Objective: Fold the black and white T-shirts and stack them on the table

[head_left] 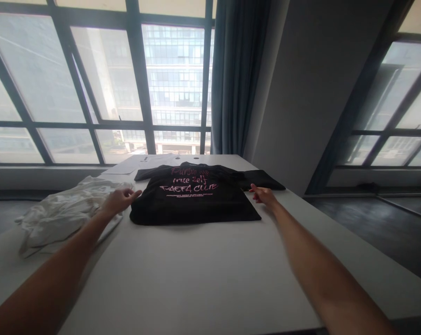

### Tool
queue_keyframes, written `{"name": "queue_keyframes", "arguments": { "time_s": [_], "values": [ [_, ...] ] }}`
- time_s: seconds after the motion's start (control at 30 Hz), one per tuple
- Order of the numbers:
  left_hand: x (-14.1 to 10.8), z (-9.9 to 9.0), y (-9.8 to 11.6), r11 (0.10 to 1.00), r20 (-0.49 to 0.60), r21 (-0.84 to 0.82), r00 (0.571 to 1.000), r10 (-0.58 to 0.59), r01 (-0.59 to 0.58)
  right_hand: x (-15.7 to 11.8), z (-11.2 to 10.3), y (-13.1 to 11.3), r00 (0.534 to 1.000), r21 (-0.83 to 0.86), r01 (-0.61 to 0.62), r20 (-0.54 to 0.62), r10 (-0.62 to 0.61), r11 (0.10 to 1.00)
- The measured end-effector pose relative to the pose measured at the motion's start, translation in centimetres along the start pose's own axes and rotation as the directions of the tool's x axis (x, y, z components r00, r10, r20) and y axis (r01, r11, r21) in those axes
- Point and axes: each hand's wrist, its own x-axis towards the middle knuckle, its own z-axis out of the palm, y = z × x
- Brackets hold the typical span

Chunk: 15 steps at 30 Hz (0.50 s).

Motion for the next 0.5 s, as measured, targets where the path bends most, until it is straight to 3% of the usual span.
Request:
{"name": "queue_keyframes", "arguments": {
  "time_s": [0.1, 0.2, 0.27, 0.4, 0.5],
  "values": [
    [-0.1, 1.6, 0.4, 0.993, 0.18, 0.115, 0.984, 0.0, -0.022, 0.2, 0.8, 0.6, 0.999, -0.114, 0.02, 0.034, -0.016, 0.993],
    [-0.3, 3.0, 1.2, 0.988, 0.198, 0.15, 0.98, 0.003, -0.033, 0.6, 1.5, 0.9, 0.994, -0.209, 0.099, 0.068, -0.087, 0.973],
    [-0.3, 3.2, 1.6, 0.992, 0.234, 0.125, 0.971, -0.049, 0.02, 0.9, 1.7, 1.1, 0.989, -0.25, 0.143, 0.079, -0.127, 0.958],
    [-0.5, 1.8, 1.6, 0.973, 0.403, -0.026, 0.893, -0.201, 0.23, 1.1, 1.8, 1.2, 0.978, -0.241, 0.174, 0.153, -0.139, 0.955],
    [-0.5, -0.1, 1.2, 0.938, 0.452, -0.138, 0.863, -0.226, 0.318, 1.0, 1.6, 0.7, 0.98, -0.167, 0.176, 0.118, -0.158, 0.97]
  ]
}}
